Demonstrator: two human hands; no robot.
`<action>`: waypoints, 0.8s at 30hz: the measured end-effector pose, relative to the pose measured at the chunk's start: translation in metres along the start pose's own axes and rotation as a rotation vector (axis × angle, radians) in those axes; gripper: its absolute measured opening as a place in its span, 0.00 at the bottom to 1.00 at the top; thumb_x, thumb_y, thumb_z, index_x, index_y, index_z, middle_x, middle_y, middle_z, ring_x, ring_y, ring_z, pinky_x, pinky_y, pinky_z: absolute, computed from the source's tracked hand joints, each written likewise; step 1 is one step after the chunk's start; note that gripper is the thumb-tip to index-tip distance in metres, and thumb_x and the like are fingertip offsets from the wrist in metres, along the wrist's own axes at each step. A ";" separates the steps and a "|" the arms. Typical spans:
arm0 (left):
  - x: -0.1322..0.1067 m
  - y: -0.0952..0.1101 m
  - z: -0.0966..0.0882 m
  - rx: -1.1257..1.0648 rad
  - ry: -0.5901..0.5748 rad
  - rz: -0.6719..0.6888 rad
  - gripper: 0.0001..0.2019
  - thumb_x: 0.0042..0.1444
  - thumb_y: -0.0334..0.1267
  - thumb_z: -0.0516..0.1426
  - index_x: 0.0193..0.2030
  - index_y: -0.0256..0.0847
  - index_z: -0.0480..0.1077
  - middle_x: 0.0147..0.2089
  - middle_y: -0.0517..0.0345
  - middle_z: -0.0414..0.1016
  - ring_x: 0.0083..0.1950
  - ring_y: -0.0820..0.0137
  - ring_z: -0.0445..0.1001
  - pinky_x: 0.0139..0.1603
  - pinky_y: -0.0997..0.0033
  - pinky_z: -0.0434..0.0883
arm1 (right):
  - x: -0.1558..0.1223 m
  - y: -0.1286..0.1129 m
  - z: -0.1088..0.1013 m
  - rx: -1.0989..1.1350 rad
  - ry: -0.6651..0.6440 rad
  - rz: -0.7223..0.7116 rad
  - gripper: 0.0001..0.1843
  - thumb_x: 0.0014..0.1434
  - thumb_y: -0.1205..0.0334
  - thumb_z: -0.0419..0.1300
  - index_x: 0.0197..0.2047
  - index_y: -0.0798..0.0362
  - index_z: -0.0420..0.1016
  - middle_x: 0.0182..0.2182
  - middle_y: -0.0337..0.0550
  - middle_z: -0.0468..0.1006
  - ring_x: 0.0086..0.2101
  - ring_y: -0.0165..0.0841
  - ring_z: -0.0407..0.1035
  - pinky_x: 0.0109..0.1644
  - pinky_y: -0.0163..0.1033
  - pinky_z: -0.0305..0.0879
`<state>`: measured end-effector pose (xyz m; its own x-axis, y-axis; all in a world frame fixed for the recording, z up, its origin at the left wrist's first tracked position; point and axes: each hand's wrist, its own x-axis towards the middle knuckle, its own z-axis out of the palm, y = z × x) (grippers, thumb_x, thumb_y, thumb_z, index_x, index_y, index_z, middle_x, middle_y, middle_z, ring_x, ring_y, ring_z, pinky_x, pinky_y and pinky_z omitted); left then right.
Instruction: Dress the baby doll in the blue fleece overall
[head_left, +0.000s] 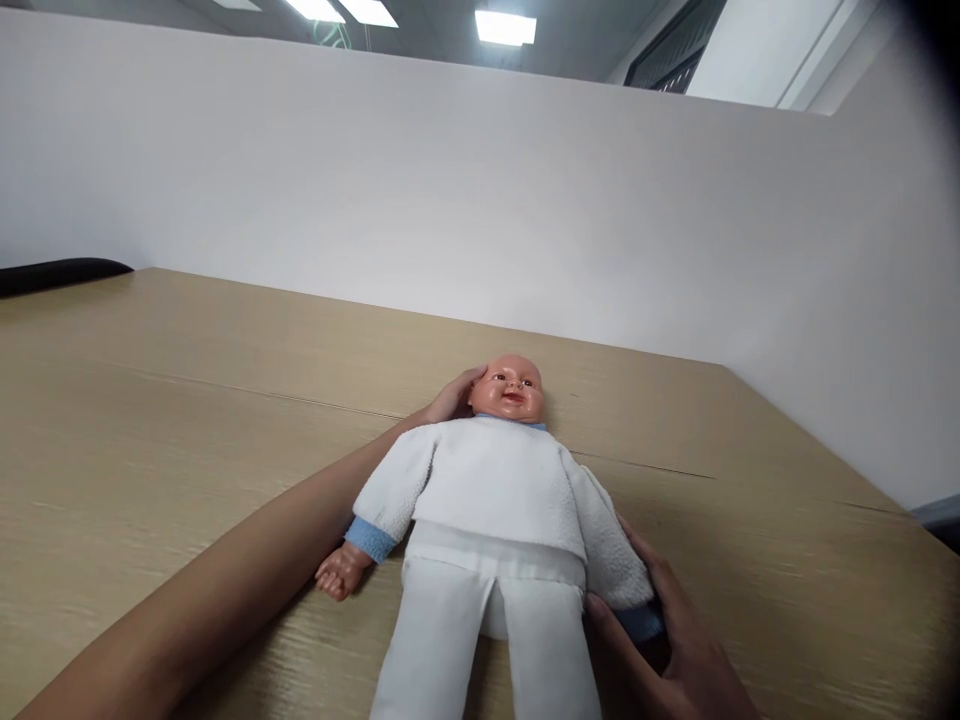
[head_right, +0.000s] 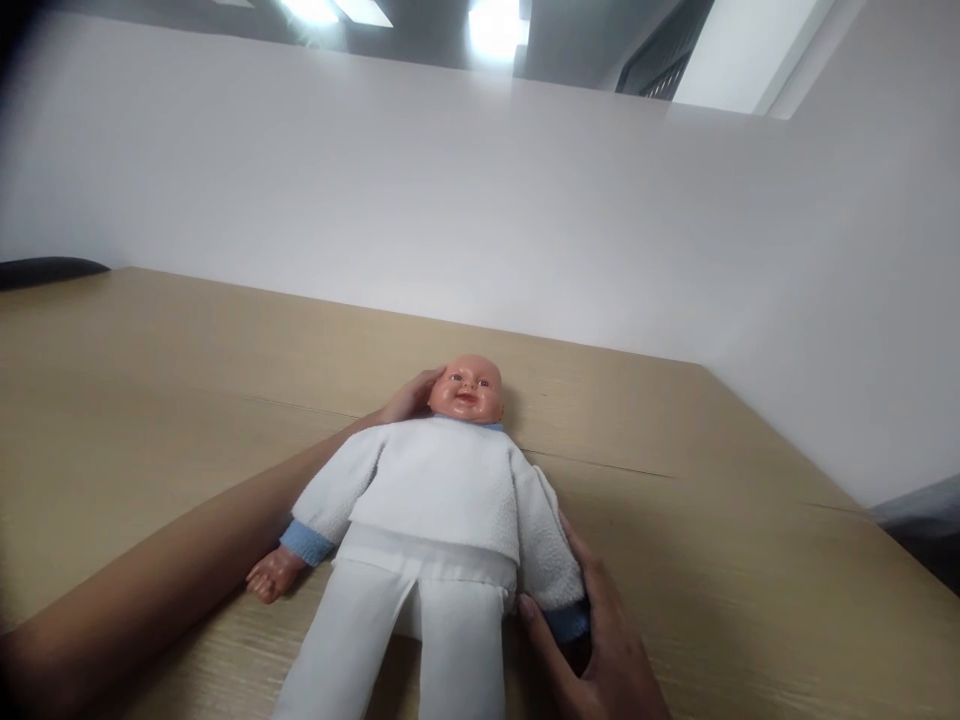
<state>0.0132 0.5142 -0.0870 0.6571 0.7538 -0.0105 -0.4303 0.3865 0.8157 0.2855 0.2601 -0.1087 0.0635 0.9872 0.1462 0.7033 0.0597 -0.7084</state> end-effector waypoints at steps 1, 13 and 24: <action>0.001 0.000 0.000 -0.002 -0.001 0.003 0.30 0.70 0.56 0.53 0.60 0.28 0.76 0.62 0.38 0.80 0.69 0.48 0.74 0.77 0.49 0.61 | 0.000 -0.001 -0.001 0.000 -0.009 0.002 0.42 0.64 0.39 0.63 0.75 0.43 0.61 0.69 0.50 0.73 0.65 0.53 0.71 0.66 0.54 0.73; 0.002 -0.003 -0.008 -0.012 0.140 0.028 0.26 0.68 0.53 0.57 0.61 0.33 0.76 0.63 0.42 0.80 0.70 0.49 0.73 0.79 0.49 0.60 | -0.001 -0.011 -0.001 0.026 -0.009 0.043 0.42 0.63 0.37 0.62 0.75 0.43 0.61 0.67 0.52 0.74 0.63 0.53 0.73 0.67 0.58 0.72; 0.000 -0.007 0.003 0.195 0.172 0.140 0.30 0.66 0.59 0.55 0.59 0.33 0.75 0.67 0.38 0.76 0.73 0.50 0.70 0.77 0.50 0.63 | 0.002 -0.006 0.004 0.092 0.004 -0.015 0.40 0.65 0.38 0.62 0.74 0.42 0.60 0.70 0.50 0.69 0.67 0.52 0.67 0.72 0.61 0.63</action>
<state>0.0182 0.5103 -0.0907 0.4783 0.8778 0.0256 -0.3716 0.1759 0.9116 0.2787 0.2627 -0.1068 0.0567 0.9855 0.1598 0.6365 0.0877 -0.7663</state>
